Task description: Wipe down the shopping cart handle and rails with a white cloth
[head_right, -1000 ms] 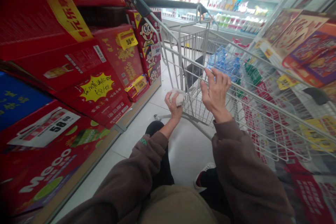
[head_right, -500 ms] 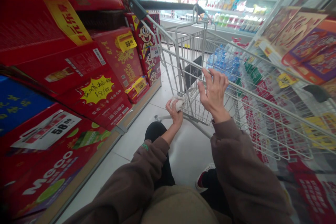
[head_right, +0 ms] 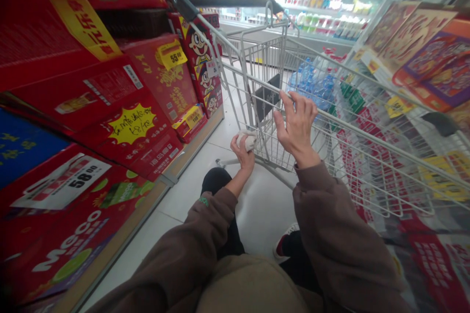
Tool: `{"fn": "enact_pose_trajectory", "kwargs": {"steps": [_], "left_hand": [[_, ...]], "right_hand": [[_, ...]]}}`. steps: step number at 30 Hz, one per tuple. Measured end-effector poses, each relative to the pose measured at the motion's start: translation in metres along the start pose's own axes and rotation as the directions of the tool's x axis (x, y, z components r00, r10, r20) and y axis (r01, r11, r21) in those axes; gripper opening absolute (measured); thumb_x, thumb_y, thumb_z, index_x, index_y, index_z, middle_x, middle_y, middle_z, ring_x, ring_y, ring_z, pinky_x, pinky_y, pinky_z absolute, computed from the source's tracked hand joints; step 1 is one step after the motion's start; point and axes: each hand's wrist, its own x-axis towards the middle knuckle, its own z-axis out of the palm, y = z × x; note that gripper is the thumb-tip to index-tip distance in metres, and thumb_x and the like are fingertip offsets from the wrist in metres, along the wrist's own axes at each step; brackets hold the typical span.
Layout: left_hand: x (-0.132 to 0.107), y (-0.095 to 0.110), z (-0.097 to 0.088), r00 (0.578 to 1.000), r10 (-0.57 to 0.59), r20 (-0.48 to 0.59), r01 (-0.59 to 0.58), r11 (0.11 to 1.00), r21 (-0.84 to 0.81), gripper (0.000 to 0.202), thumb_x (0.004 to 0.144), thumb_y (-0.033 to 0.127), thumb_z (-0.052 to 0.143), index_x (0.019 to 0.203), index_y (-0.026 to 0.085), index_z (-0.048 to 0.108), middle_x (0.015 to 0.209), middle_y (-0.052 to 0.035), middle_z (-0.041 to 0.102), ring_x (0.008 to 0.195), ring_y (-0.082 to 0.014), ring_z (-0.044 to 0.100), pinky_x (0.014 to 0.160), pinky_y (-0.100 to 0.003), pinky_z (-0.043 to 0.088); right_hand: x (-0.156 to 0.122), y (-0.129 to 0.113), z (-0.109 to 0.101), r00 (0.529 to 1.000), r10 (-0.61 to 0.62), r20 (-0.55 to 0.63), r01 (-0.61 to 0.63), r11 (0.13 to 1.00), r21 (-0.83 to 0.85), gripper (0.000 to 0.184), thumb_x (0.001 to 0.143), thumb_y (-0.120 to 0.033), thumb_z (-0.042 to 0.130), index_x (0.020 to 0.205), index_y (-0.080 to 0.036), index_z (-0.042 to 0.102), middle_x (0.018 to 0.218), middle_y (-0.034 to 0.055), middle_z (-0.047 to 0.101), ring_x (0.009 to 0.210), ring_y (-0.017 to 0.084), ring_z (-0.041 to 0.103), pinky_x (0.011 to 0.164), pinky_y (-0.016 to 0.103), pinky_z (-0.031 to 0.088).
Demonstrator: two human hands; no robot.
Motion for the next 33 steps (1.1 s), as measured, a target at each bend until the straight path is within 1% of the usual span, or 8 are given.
{"fn": "enact_pose_trajectory", "kwargs": {"steps": [3,6,13,17,22,25,29,33], "left_hand": [[-0.017,-0.01,-0.003,0.983,-0.056,0.172,0.05,0.998,0.037,0.052,0.073,-0.004,0.057,0.115,0.021,0.073,0.131,-0.0134,0.057,0.128,-0.0305,0.053,0.114,-0.05,0.045],[-0.037,-0.016,-0.006,0.971,-0.066,0.23,0.059,0.997,0.04,0.048,0.069,-0.004,0.059,0.106,0.022,0.075,0.117,-0.0111,0.06,0.114,-0.0293,0.059,0.104,-0.047,0.052],[-0.025,-0.002,0.004,0.998,0.026,-0.051,-0.031,0.994,-0.101,0.053,0.074,0.001,0.056,0.121,0.022,0.068,0.133,-0.0122,0.052,0.13,-0.0295,0.05,0.117,-0.05,0.043],[-0.028,0.003,0.005,0.997,0.006,-0.078,-0.019,0.986,-0.165,0.051,0.076,0.002,0.056,0.12,0.023,0.067,0.133,-0.0115,0.051,0.129,-0.0278,0.052,0.116,-0.048,0.045],[-0.024,0.013,0.01,0.974,0.175,-0.142,-0.198,0.966,-0.168,0.044,0.085,0.009,0.059,0.127,0.021,0.067,0.14,-0.0148,0.05,0.137,-0.0277,0.048,0.119,-0.048,0.042],[-0.03,0.0,0.012,0.956,0.292,0.033,-0.287,0.952,-0.103,0.039,0.088,0.011,0.061,0.124,0.021,0.071,0.143,-0.0146,0.054,0.14,-0.0291,0.045,0.12,-0.051,0.04],[-0.058,-0.03,0.006,0.921,0.25,0.3,-0.255,0.967,-0.024,0.033,0.085,0.004,0.058,0.108,0.02,0.076,0.126,-0.0137,0.066,0.124,-0.0279,0.057,0.108,-0.049,0.051],[-0.054,-0.015,0.007,0.949,0.261,0.178,-0.262,0.965,-0.02,0.028,0.093,0.017,0.058,0.117,0.02,0.073,0.134,-0.015,0.062,0.129,-0.0288,0.055,0.112,-0.052,0.048]], "right_hand": [[-0.001,0.0,0.0,1.0,-0.015,-0.003,0.015,1.0,0.003,0.057,0.103,-0.049,0.034,0.154,-0.028,0.046,0.151,0.0116,0.051,0.138,0.033,0.044,0.118,0.059,0.028],[-0.002,0.002,0.002,1.0,-0.026,-0.007,0.026,1.0,0.001,0.057,0.103,-0.049,0.035,0.154,-0.027,0.047,0.151,0.0119,0.052,0.138,0.033,0.045,0.119,0.059,0.028],[-0.002,0.005,0.003,0.996,-0.074,-0.058,0.075,0.997,0.009,0.059,0.104,-0.049,0.034,0.156,-0.024,0.046,0.152,0.0126,0.052,0.14,0.033,0.045,0.119,0.061,0.029],[-0.015,0.004,0.014,0.995,-0.091,-0.051,0.089,0.995,-0.045,0.059,0.105,-0.044,0.036,0.161,-0.024,0.04,0.169,0.0113,0.037,0.157,0.034,0.027,0.127,0.063,0.018],[-0.069,0.012,0.053,0.97,-0.166,0.175,0.18,0.981,-0.067,0.061,0.106,-0.037,0.035,0.166,-0.025,0.03,0.176,0.0058,0.026,0.164,0.031,0.013,0.131,0.061,0.011],[-0.108,0.019,0.074,0.944,-0.164,0.286,0.188,0.98,-0.059,0.061,0.106,-0.034,0.035,0.166,-0.022,0.031,0.174,0.0038,0.031,0.165,0.031,0.011,0.132,0.059,0.012],[-0.138,0.028,0.082,0.934,-0.157,0.322,0.18,0.983,-0.044,0.059,0.106,-0.034,0.037,0.164,-0.021,0.036,0.172,0.0054,0.035,0.165,0.032,0.013,0.131,0.058,0.015],[-0.138,0.035,0.071,0.948,-0.17,0.267,0.18,0.984,-0.013,0.059,0.106,-0.035,0.035,0.163,-0.021,0.035,0.171,0.0101,0.037,0.161,0.027,0.026,0.13,0.055,0.018]]}}
